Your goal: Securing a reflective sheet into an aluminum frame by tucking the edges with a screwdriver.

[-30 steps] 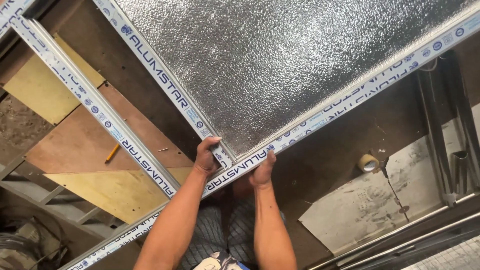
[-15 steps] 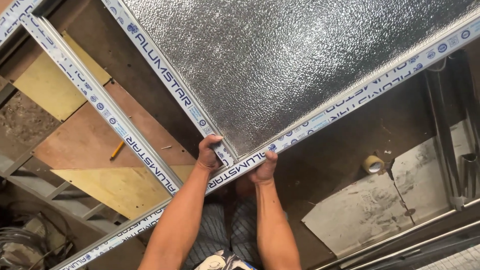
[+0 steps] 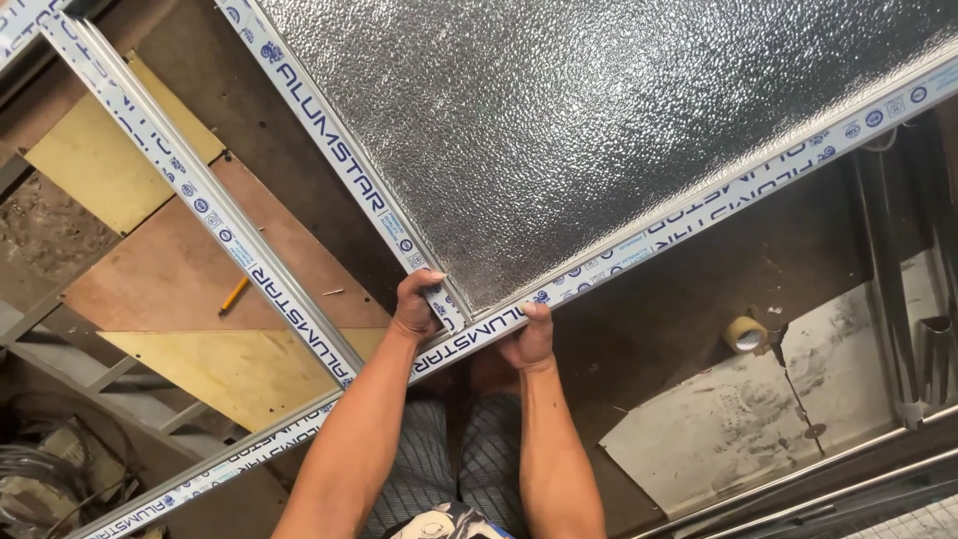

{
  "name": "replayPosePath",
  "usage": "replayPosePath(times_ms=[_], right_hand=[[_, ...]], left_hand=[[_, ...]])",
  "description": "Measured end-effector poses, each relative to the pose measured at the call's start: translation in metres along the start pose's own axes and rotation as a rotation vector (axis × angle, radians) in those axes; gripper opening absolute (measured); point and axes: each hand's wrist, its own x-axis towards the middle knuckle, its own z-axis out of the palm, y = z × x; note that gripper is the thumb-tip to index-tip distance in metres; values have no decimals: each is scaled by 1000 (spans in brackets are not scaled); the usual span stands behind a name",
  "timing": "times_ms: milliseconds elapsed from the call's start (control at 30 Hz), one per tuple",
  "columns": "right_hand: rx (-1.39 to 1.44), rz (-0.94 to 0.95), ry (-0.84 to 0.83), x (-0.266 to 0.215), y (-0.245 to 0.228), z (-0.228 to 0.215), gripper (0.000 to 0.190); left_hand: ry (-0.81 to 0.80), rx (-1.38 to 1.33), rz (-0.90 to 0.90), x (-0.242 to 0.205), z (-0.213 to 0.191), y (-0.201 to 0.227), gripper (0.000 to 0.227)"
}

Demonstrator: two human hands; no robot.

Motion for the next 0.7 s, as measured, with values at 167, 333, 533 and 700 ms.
replayPosePath(times_ms=[167, 333, 533, 700], right_hand=[[67, 30, -35, 3, 16, -20, 66], [58, 44, -39, 5, 41, -73, 68], [36, 93, -38, 8, 37, -73, 76], [64, 66, -14, 18, 44, -90, 85]], left_hand=[[-15, 0, -11, -5, -7, 2, 48], [-28, -35, -75, -12, -12, -2, 49], [-33, -31, -80, -22, 16, 5, 39], [-10, -27, -56, -18, 14, 3, 39]])
